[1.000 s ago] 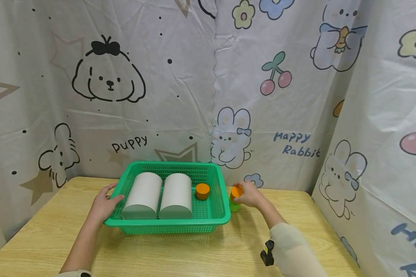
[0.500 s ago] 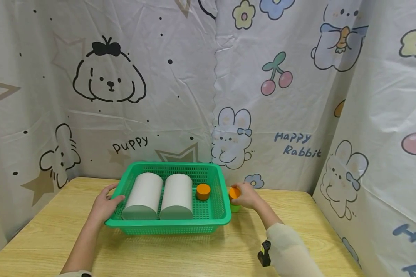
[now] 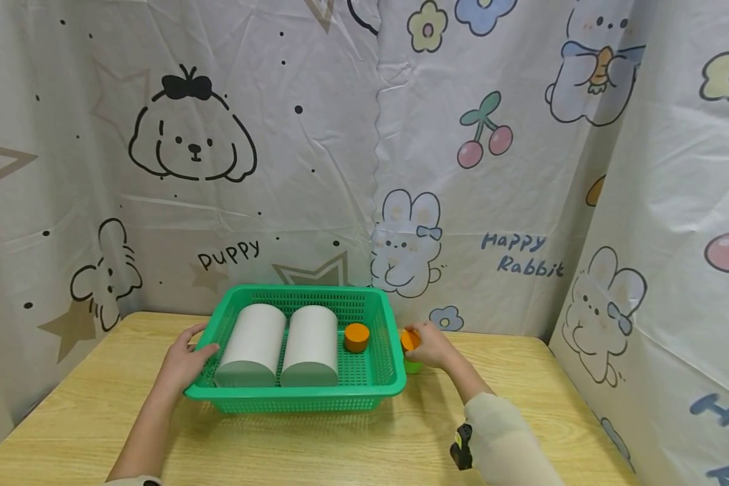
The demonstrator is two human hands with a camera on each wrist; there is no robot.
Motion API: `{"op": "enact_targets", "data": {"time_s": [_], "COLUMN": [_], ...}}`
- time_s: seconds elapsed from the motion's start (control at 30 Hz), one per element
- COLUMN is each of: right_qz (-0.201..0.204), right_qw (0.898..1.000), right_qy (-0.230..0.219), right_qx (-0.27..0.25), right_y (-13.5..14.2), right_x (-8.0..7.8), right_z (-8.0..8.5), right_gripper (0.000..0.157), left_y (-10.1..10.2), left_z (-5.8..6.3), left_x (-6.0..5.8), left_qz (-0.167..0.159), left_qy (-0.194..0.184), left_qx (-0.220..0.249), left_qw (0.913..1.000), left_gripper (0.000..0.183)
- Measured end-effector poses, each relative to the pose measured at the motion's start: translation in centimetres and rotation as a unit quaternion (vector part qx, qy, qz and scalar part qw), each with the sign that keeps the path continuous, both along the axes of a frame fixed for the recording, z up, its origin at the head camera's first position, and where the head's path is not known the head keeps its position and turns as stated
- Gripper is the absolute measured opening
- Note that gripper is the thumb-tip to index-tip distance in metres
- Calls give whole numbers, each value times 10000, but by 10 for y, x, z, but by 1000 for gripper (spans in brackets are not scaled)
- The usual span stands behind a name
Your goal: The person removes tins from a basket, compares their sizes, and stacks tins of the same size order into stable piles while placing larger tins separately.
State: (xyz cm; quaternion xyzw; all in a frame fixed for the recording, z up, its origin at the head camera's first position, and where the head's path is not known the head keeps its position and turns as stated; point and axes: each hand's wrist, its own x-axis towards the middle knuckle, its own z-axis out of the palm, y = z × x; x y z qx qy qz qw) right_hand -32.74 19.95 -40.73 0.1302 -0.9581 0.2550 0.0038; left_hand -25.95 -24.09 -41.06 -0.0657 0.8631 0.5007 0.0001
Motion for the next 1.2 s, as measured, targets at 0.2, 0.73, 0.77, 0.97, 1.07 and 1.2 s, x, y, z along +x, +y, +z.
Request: {"op": "enact_targets", "data": {"time_s": [0.2,0.73,0.77,0.97,1.07,1.2], "right_qz": [-18,-138,-147,-172,-161,-150], "right_qw": [10000,9984,9984,9982,9980,9981], "right_qy": [-49,-113,-117,-142,-101,-37], "right_qx": [-74,-535,-534,-559,-598,-602], "right_y": [2,3,3,5,7,10], "right_x": [-1,3,3,5,6,6], "right_z": [-1,-6,-6,-4,1,9], "right_gripper": [58,59,59,56,53,50], "left_y": [0,1,1,1,1,1], "left_z": [0,1,0,0,1,2], "left_x": [0,0,0,1,1,1], "left_qz": [0,2,-1,-20,-22,-27], "left_qy": [26,20,16,23,16,3], "left_qx": [32,15,21,40,39,39], "left_qw": [10000,10000,10000,10000,10000,10000], "left_gripper": [67,67,67,67,67,67]}}
